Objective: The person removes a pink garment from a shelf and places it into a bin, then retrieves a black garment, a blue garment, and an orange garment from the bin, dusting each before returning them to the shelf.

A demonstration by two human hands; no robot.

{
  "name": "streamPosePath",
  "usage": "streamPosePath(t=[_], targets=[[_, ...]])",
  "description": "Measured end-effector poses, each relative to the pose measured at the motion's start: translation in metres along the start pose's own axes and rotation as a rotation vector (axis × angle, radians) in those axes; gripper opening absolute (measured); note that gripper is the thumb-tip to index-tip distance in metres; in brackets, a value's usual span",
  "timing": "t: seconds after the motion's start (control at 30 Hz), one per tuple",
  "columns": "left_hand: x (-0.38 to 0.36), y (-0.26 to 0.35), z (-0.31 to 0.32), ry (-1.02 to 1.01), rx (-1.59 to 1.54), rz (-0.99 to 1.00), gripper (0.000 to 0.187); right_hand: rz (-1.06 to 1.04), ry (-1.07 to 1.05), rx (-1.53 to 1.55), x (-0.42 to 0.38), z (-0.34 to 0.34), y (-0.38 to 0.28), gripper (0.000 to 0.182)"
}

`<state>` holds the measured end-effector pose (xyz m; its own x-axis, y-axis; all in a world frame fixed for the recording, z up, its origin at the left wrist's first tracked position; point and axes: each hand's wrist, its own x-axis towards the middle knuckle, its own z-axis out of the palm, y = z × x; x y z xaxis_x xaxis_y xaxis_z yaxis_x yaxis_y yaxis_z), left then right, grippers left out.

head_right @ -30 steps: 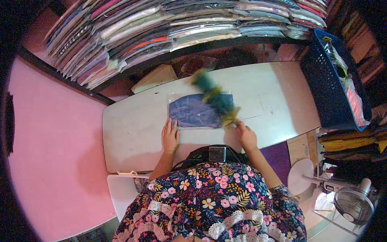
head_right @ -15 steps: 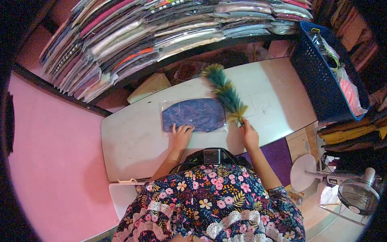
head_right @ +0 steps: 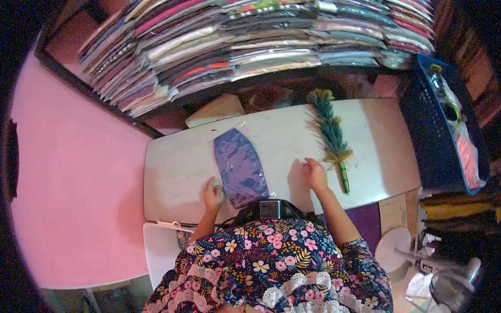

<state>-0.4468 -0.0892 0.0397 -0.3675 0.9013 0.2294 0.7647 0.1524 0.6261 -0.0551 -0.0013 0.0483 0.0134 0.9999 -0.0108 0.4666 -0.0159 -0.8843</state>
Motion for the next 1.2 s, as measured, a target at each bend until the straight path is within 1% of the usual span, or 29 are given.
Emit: streamPosePath(t=[0.03, 0.07, 0.1, 0.13, 0.2, 0.23, 0.27, 0.3, 0.33, 0.37, 0.4, 0.43, 0.47, 0.5, 0.57, 0.6, 0.67, 0.7, 0.77, 0.8, 0.87, 0.9, 0.97, 1.0, 1.03, 1.07, 1.1, 1.17, 1.2], targets=[[-0.006, 0.009, 0.002, 0.028, 0.003, -0.004, 0.043, -0.076, -0.038, -0.023, 0.007, 0.016, 0.000, 0.029], [-0.012, 0.020, 0.006, -0.036, -0.145, -0.111, 0.044, -0.154, -0.076, -0.045, 0.014, 0.032, -0.002, 0.030], [-0.014, 0.031, 0.006, -0.098, -0.296, -0.213, 0.046, -0.182, -0.086, -0.040, 0.022, 0.045, -0.009, 0.030], [-0.013, 0.038, 0.003, -0.067, -0.297, -0.212, 0.046, -0.167, -0.131, -0.013, 0.030, 0.058, -0.017, 0.030], [-0.008, 0.048, -0.003, -0.355, -0.044, -0.353, 0.053, -0.179, -0.186, 0.015, 0.048, 0.086, -0.033, 0.030], [-0.008, 0.045, -0.001, -0.329, -0.048, -0.354, 0.053, -0.154, -0.155, 0.009, 0.058, 0.100, -0.039, 0.032], [-0.010, 0.043, 0.001, -0.318, -0.042, -0.278, 0.056, -0.126, -0.122, 0.003, 0.067, 0.113, -0.043, 0.035], [-0.013, 0.037, 0.004, -0.309, -0.033, -0.202, 0.058, -0.145, -0.129, 0.007, 0.074, 0.124, -0.049, 0.035], [-0.014, 0.030, 0.010, -0.308, -0.078, -0.258, 0.059, -0.131, -0.253, -0.048, 0.079, 0.133, -0.055, 0.036], [-0.015, 0.023, 0.014, -0.291, -0.079, -0.257, 0.059, -0.116, -0.375, -0.106, 0.085, 0.142, -0.061, 0.038], [-0.015, 0.023, 0.014, -0.332, -0.125, -0.254, 0.059, -0.131, -0.379, -0.103, 0.087, 0.153, -0.059, 0.038], [-0.016, 0.015, 0.018, -0.375, -0.173, -0.247, 0.060, -0.185, -0.313, -0.106, 0.086, 0.166, -0.056, 0.041], [-0.019, 0.007, 0.023, -0.326, -0.171, -0.116, 0.061, -0.239, -0.247, -0.107, 0.085, 0.177, -0.052, 0.044], [-0.024, 0.004, 0.025, -0.315, -0.170, -0.112, 0.061, -0.250, -0.246, -0.104, 0.081, 0.179, -0.054, 0.044], [-0.025, 0.000, 0.026, -0.364, -0.309, -0.234, 0.061, -0.306, -0.166, -0.070, 0.076, 0.180, -0.066, 0.045], [-0.023, 0.006, 0.022, -0.358, -0.311, -0.233, 0.061, -0.312, -0.167, -0.071, 0.076, 0.175, -0.075, 0.045], [-0.029, 0.027, 0.009, -0.397, -0.460, -0.346, 0.061, -0.176, -0.443, 0.087, 0.070, 0.156, -0.095, 0.044], [-0.029, 0.033, 0.006, -0.399, -0.465, -0.344, 0.061, -0.176, -0.441, 0.082, 0.068, 0.151, -0.103, 0.044], [-0.029, 0.036, 0.003, -0.407, -0.385, -0.350, 0.062, -0.351, -0.446, 0.248, 0.068, 0.142, -0.119, 0.036], [-0.029, 0.032, 0.002, -0.405, -0.388, -0.346, 0.062, -0.355, -0.444, 0.246, 0.069, 0.132, -0.130, 0.036], [-0.028, 0.022, -0.002, -0.204, -0.115, 0.044, 0.066, -0.486, -0.483, 0.365, 0.075, 0.102, -0.161, 0.033], [-0.022, 0.029, -0.007, -0.206, -0.119, 0.048, 0.066, -0.486, -0.479, 0.360, 0.081, 0.086, -0.178, 0.033], [-0.012, 0.057, -0.027, -0.112, 0.394, -0.337, 0.082, -0.648, -0.399, 0.363, 0.095, 0.047, -0.216, 0.031], [-0.007, 0.049, -0.027, -0.112, 0.389, -0.337, 0.082, -0.679, -0.387, 0.418, 0.104, 0.029, -0.236, 0.031], [-0.002, 0.034, -0.027, -0.205, 0.363, -0.503, 0.090, -0.713, -0.376, 0.474, 0.114, 0.009, -0.256, 0.030], [0.002, 0.023, -0.028, -0.297, 0.334, -0.667, 0.098, -0.645, -0.389, 0.469, 0.121, -0.016, -0.280, 0.030], [-0.002, 0.022, -0.032, -0.291, 0.329, -0.665, 0.098, -0.580, -0.399, 0.464, 0.124, -0.044, -0.304, 0.030], [-0.001, 0.016, -0.033, -0.448, 0.446, -0.591, 0.107, -0.623, -0.374, 0.636, 0.140, -0.083, -0.355, 0.030], [-0.001, 0.013, -0.033, -0.438, 0.442, -0.590, 0.107, -0.683, -0.318, 0.737, 0.151, -0.096, -0.380, 0.029]])
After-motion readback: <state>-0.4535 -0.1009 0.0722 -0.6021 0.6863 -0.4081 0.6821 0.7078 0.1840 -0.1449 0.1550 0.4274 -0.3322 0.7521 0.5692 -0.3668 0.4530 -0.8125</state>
